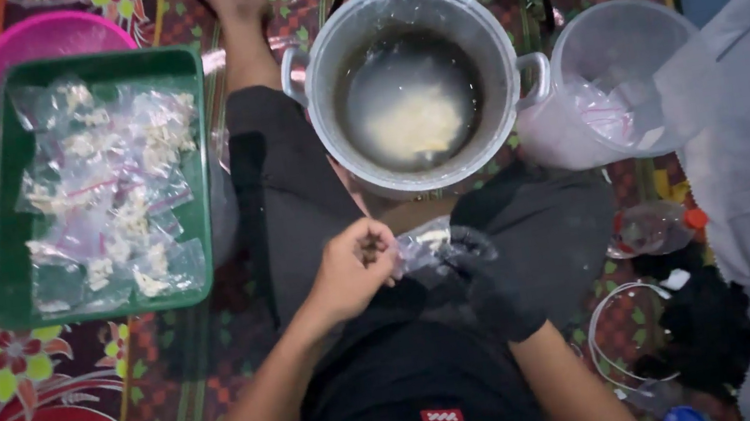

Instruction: The person is dipping small plastic bags containing food items into a pot of liquid and then placing them into a green tray.

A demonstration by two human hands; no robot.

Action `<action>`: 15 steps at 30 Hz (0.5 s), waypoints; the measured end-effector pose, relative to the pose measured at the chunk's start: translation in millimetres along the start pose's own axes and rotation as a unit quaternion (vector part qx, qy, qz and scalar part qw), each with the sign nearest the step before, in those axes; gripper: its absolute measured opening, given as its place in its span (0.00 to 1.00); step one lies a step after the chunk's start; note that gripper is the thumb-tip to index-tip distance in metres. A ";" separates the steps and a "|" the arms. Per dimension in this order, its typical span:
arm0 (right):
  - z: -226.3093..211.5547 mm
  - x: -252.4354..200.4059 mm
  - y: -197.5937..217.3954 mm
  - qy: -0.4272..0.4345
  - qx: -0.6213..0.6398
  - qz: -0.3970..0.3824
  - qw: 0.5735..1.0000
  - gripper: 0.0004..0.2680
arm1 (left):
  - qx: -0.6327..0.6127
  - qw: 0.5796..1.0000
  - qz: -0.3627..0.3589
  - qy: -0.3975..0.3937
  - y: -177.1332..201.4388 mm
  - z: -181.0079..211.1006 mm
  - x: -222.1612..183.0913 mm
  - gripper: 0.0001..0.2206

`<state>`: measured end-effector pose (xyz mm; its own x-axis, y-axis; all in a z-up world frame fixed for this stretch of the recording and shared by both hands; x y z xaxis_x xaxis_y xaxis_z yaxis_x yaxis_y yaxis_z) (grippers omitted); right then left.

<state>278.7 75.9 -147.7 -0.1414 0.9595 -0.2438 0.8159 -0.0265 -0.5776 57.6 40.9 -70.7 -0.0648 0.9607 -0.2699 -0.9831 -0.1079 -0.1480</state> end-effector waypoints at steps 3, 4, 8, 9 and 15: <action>-35.9 7.4 -26.2 0.012 -0.054 0.038 0.998 0.08 | -0.051 0.999 0.008 0.001 -2.0 6.8 3.0 0.06; -46.7 12.3 -31.6 0.011 -0.134 0.043 0.990 0.06 | -0.073 0.997 -0.006 -0.014 -3.2 10.2 4.8 0.08; -162.2 -14.9 -132.1 0.126 -0.612 0.074 0.778 0.07 | -0.104 0.993 -0.035 -0.036 -3.3 17.5 12.7 0.09; -154.9 10.1 -106.3 0.124 -0.619 0.067 0.772 0.07 | -0.114 0.992 -0.029 -0.036 -3.3 19.2 12.3 0.09; -174.3 97.8 -73.2 0.522 -0.399 0.029 0.753 0.09 | -0.090 0.995 -0.040 0.000 -2.2 5.8 11.2 0.09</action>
Point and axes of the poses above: each hand's wrist, its own x-axis towards the middle knuckle, its own y-axis out of the back of the hand, z = x × y, the point moved 3 cm from there along x, towards the middle knuckle, and after that the axes turned 8 degrees about y, right-handed, at the moved point
